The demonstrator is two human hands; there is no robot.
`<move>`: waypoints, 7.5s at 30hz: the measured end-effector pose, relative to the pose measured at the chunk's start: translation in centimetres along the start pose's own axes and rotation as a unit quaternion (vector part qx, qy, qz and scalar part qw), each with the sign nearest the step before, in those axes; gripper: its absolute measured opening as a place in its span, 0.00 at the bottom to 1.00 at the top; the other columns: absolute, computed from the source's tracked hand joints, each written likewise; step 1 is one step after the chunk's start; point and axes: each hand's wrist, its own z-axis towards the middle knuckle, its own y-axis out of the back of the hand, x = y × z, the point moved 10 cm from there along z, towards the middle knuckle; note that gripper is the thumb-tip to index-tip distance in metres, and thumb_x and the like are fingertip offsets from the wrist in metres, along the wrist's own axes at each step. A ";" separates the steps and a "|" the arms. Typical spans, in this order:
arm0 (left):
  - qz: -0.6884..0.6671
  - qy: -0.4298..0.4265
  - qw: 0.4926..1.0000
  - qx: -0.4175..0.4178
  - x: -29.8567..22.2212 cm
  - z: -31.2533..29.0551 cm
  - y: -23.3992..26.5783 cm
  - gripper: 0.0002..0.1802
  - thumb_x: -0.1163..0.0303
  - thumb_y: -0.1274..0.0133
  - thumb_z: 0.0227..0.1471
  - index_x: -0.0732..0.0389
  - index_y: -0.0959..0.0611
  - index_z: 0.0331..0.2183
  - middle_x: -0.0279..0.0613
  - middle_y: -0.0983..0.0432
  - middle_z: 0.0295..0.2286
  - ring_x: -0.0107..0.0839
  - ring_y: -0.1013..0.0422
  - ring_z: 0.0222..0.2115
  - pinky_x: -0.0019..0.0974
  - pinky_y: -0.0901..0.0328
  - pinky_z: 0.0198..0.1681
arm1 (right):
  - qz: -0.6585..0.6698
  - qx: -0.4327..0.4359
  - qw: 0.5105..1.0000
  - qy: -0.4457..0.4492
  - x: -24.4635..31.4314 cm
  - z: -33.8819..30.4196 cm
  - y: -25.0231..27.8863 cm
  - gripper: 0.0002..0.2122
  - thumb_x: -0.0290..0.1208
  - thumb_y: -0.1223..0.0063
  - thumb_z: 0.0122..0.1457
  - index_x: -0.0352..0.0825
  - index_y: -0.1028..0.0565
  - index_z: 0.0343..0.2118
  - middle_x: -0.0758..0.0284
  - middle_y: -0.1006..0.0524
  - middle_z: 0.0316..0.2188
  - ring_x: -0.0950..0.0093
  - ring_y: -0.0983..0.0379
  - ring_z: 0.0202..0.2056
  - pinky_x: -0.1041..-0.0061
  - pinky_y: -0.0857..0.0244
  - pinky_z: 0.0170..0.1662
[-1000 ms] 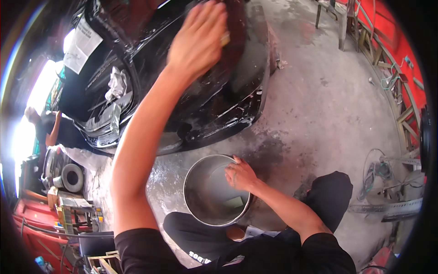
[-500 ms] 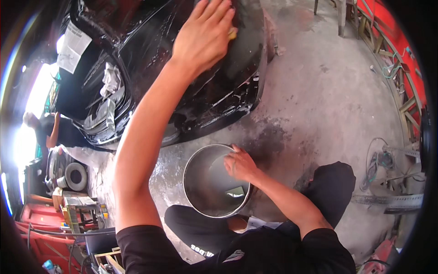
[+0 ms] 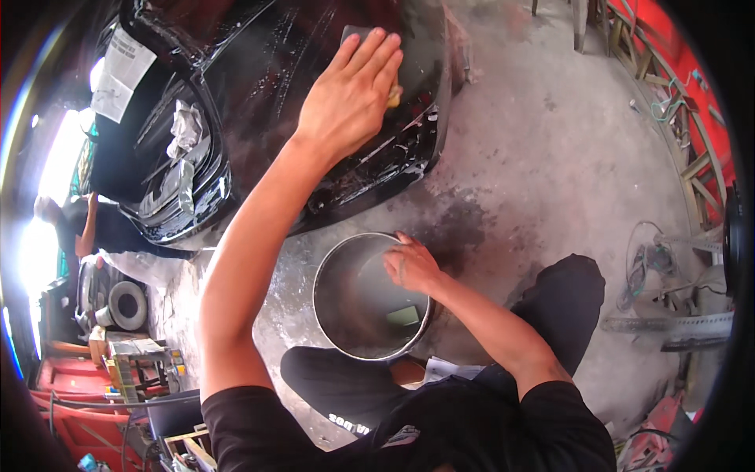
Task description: The person wipes the front bumper of a black car with a purple cloth, then uses a sanding block to smooth the surface. They repeatedly dip the sanding block into a bucket of water and continue sanding the bumper while sitting on the floor.
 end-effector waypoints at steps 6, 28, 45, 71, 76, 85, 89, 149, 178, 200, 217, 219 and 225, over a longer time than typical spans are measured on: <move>0.001 0.038 0.999 0.021 -0.7 -7.9 1.0 0.31 0.67 0.45 0.59 0.66 0.27 0.62 0.48 0.35 0.65 0.44 0.42 0.68 0.50 0.48 0.71 | 0.010 0.013 1.000 -0.003 0.7 0.2 1.3 0.09 0.34 0.48 0.63 0.35 0.21 0.31 0.59 0.17 0.37 0.47 0.31 0.59 0.53 0.39 0.65; 0.050 -0.019 0.998 -0.021 -0.6 3.0 0.2 0.27 0.65 0.49 0.61 0.67 0.23 0.58 0.48 0.31 0.63 0.44 0.39 0.67 0.49 0.48 0.71 | 0.065 0.001 0.998 0.007 -2.0 0.4 1.8 0.06 0.30 0.45 0.59 0.35 0.22 0.29 0.59 0.18 0.33 0.53 0.23 0.46 0.56 0.40 0.68; 0.030 0.132 0.991 -0.018 6.7 -12.7 2.6 0.33 0.66 0.44 0.59 0.66 0.29 0.63 0.48 0.38 0.67 0.46 0.46 0.70 0.53 0.52 0.73 | -0.003 0.098 0.995 -0.020 1.2 1.6 0.9 0.12 0.34 0.45 0.62 0.37 0.16 0.45 0.58 0.16 0.45 0.51 0.28 0.59 0.57 0.32 0.62; 0.039 0.225 0.958 -0.173 10.3 -11.3 5.5 0.37 0.68 0.44 0.60 0.70 0.34 0.66 0.59 0.42 0.68 0.60 0.47 0.69 0.61 0.53 0.71 | 0.002 -0.021 0.999 0.030 1.0 1.3 1.0 0.06 0.32 0.46 0.60 0.37 0.22 0.29 0.57 0.19 0.30 0.52 0.22 0.38 0.52 0.35 0.63; -0.021 0.204 0.974 -0.097 7.6 -14.8 2.9 0.36 0.65 0.43 0.60 0.72 0.33 0.64 0.58 0.42 0.68 0.57 0.48 0.70 0.59 0.51 0.71 | 0.021 -0.040 0.999 0.014 0.2 0.9 2.9 0.07 0.32 0.47 0.62 0.37 0.21 0.31 0.57 0.19 0.30 0.52 0.21 0.41 0.53 0.34 0.63; -0.039 0.110 0.988 -0.102 2.5 -7.8 2.3 0.32 0.60 0.50 0.63 0.68 0.30 0.63 0.51 0.38 0.67 0.47 0.43 0.69 0.52 0.50 0.72 | 0.019 0.025 0.999 0.006 1.9 1.3 0.3 0.09 0.34 0.48 0.63 0.35 0.19 0.37 0.57 0.17 0.40 0.52 0.21 0.47 0.56 0.36 0.66; -0.101 0.092 0.986 -0.095 3.1 -14.0 0.9 0.37 0.65 0.43 0.55 0.70 0.30 0.63 0.52 0.34 0.65 0.49 0.42 0.69 0.51 0.50 0.73 | 0.004 0.015 1.000 0.011 -0.5 1.0 1.8 0.10 0.33 0.49 0.64 0.34 0.18 0.39 0.57 0.17 0.41 0.52 0.22 0.47 0.56 0.37 0.67; 0.103 0.065 0.990 -0.070 7.2 -2.8 4.7 0.29 0.69 0.49 0.61 0.69 0.27 0.62 0.51 0.36 0.66 0.47 0.44 0.69 0.57 0.52 0.72 | -0.013 0.025 0.999 0.021 -0.3 1.5 0.0 0.09 0.33 0.44 0.60 0.36 0.23 0.25 0.59 0.19 0.28 0.55 0.21 0.37 0.58 0.35 0.62; 0.209 0.032 0.976 -0.056 8.3 8.6 4.3 0.27 0.68 0.48 0.61 0.67 0.26 0.60 0.51 0.33 0.64 0.47 0.41 0.68 0.58 0.51 0.71 | 0.025 0.027 0.999 0.018 0.1 0.9 -1.4 0.06 0.31 0.45 0.58 0.36 0.22 0.28 0.56 0.18 0.31 0.52 0.22 0.45 0.56 0.35 0.61; 0.007 0.035 0.999 -0.012 0.8 -1.2 0.6 0.34 0.72 0.42 0.57 0.68 0.29 0.63 0.54 0.38 0.67 0.51 0.44 0.70 0.58 0.48 0.71 | 0.007 0.009 1.000 -0.002 -2.8 0.8 -0.4 0.06 0.29 0.47 0.59 0.36 0.23 0.26 0.58 0.19 0.29 0.55 0.21 0.36 0.55 0.34 0.59; 0.073 -0.051 0.996 0.015 0.2 1.7 1.3 0.24 0.65 0.50 0.63 0.68 0.22 0.56 0.49 0.30 0.61 0.46 0.38 0.66 0.52 0.48 0.70 | 0.014 -0.030 0.999 0.042 -0.9 0.8 0.6 0.07 0.28 0.49 0.57 0.34 0.19 0.29 0.51 0.17 0.29 0.52 0.19 0.36 0.53 0.36 0.63; 0.101 -0.061 0.992 0.041 1.6 7.3 -0.2 0.26 0.65 0.51 0.64 0.67 0.24 0.59 0.49 0.31 0.63 0.46 0.41 0.68 0.52 0.51 0.72 | 0.032 0.014 0.998 0.045 0.4 1.0 0.6 0.08 0.27 0.49 0.58 0.33 0.19 0.29 0.50 0.17 0.30 0.52 0.18 0.38 0.54 0.36 0.64; 0.120 -0.049 0.991 0.044 -0.1 4.5 -1.0 0.28 0.66 0.49 0.61 0.67 0.24 0.60 0.49 0.32 0.64 0.45 0.39 0.67 0.53 0.49 0.72 | 0.067 0.055 0.996 0.013 -1.3 1.2 0.4 0.10 0.27 0.51 0.59 0.32 0.18 0.35 0.48 0.17 0.39 0.49 0.20 0.48 0.54 0.32 0.60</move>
